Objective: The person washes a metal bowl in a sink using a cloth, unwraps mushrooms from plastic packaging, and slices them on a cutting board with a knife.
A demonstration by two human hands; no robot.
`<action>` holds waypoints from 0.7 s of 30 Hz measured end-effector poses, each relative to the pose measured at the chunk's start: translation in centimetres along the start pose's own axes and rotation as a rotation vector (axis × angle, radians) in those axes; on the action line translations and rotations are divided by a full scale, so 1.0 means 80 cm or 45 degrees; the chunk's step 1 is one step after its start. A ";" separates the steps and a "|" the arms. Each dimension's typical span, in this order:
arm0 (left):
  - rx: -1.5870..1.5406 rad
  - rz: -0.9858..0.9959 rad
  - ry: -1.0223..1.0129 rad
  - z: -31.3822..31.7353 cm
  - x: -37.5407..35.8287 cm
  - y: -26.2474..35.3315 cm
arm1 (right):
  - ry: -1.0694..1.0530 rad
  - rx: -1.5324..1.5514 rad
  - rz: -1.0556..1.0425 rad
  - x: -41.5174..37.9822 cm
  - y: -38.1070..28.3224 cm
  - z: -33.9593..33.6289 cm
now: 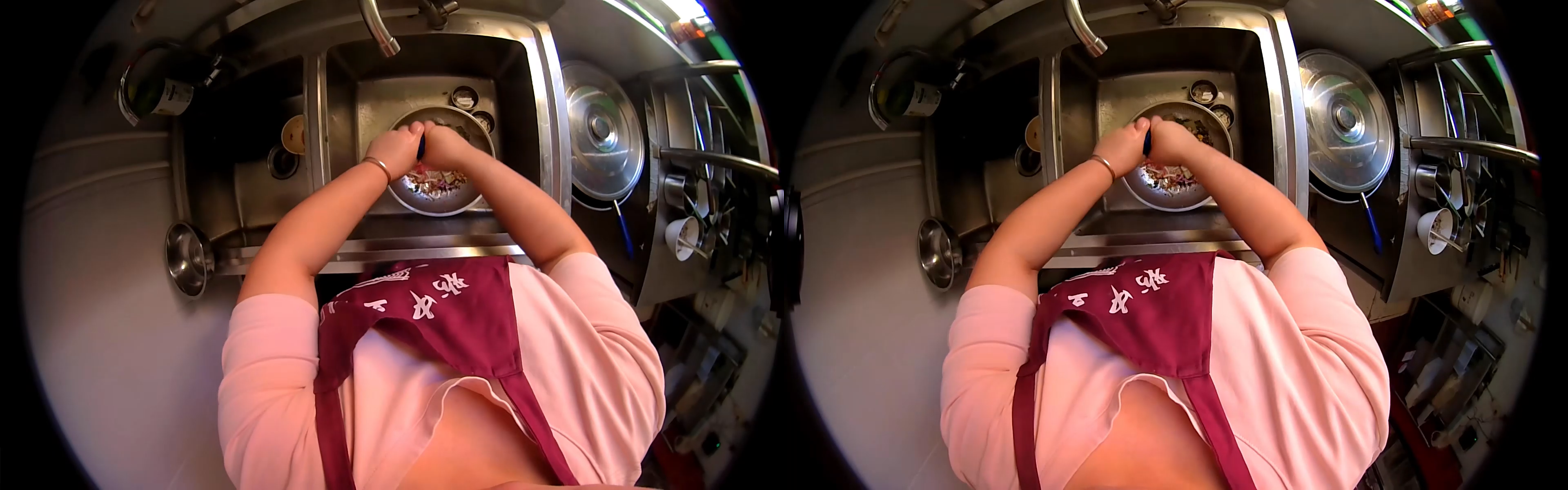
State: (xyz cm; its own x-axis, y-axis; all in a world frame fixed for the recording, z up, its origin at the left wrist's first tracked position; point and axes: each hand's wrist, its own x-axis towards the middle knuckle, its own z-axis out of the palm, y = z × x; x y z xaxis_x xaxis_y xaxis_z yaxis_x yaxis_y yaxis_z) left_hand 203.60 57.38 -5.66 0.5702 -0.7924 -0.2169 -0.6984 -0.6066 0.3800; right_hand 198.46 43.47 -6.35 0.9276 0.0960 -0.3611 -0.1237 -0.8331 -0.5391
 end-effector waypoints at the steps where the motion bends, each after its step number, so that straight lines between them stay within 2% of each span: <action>1: 0.088 -0.009 0.131 0.004 -0.002 0.003 | 0.019 0.158 -0.014 0.001 0.007 -0.001; 2: 0.089 -0.007 0.128 -0.003 -0.005 0.004 | 0.042 0.315 -0.028 -0.001 0.008 -0.010; 4: 0.063 0.191 0.254 -0.017 -0.011 0.007 | -0.072 0.612 -0.031 -0.005 0.017 -0.027; 5: 0.026 0.047 0.200 -0.031 -0.016 0.018 | -0.114 0.706 -0.025 -0.010 0.018 -0.038; 6: 0.026 0.050 0.201 -0.033 -0.015 0.018 | -0.152 0.800 -0.022 -0.016 0.013 -0.059; 8: -0.463 -0.213 0.258 -0.035 -0.018 0.012 | -0.250 1.166 0.079 -0.037 0.002 -0.101; 9: -0.727 -0.306 0.224 -0.026 -0.015 -0.004 | -0.279 1.279 0.011 -0.041 0.006 -0.114; 10: -0.950 -0.298 0.284 -0.013 -0.013 -0.015 | -0.307 1.391 -0.058 -0.041 0.013 -0.126; 12: -1.955 -0.722 -0.237 -0.053 -0.027 -0.002 | -0.224 1.311 -0.188 -0.036 0.024 -0.145; 13: -2.253 -0.720 -0.344 -0.060 -0.034 0.007 | -0.174 1.266 -0.269 -0.035 0.024 -0.150; 14: -2.549 -0.709 -0.453 -0.064 -0.040 0.016 | -0.126 1.218 -0.350 -0.032 0.024 -0.155; 15: -2.773 -0.651 -0.572 -0.063 -0.046 0.022 | -0.199 1.381 -0.474 -0.027 0.019 -0.154; 16: -3.026 -0.485 -0.754 -0.062 -0.051 0.032 | -0.276 1.542 -0.598 -0.021 0.010 -0.150; 18: -3.205 -0.144 -0.876 -0.073 -0.061 0.067 | -0.417 1.711 -0.764 -0.012 -0.028 -0.140; 20: -3.280 0.127 -0.931 -0.082 -0.063 0.090 | -0.633 1.959 -0.793 -0.024 -0.069 -0.141; 21: -3.326 0.176 -0.934 -0.087 -0.065 0.098 | -0.732 2.139 -0.911 -0.035 -0.082 -0.136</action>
State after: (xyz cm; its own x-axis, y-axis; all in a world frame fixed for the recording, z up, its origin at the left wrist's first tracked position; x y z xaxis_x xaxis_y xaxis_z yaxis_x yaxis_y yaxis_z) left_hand 198.20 57.21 4.71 0.1189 -0.9929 -0.0054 0.9928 0.1190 -0.0162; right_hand 200.47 42.79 6.47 0.7847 0.5682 0.2478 -0.3176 0.7118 -0.6264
